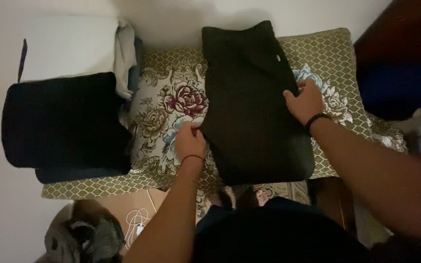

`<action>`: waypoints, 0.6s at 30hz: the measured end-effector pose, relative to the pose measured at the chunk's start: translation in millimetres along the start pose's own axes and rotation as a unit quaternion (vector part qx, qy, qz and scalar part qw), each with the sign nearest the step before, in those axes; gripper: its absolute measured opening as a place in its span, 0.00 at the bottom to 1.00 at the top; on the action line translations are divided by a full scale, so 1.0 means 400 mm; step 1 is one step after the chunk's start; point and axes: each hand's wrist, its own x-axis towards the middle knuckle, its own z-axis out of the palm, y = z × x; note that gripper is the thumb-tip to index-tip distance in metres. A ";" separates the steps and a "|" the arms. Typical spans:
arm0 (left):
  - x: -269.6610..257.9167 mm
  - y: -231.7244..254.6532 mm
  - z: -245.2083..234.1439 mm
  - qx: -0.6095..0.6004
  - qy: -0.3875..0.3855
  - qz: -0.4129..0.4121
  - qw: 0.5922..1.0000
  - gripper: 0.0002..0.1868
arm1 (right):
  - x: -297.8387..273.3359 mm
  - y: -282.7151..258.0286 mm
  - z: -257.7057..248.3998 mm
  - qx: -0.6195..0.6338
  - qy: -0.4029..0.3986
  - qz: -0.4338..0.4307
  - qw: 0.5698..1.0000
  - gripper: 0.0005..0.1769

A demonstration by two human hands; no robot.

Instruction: The person folds a pair of pants and a patterned shirt on a bed, moving other items aside and smoothing the fabric by hand.

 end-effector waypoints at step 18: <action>0.020 -0.096 0.023 -0.037 -0.036 0.063 0.997 0.09 | 0.328 -0.057 0.121 -0.063 -0.170 0.058 0.982 0.33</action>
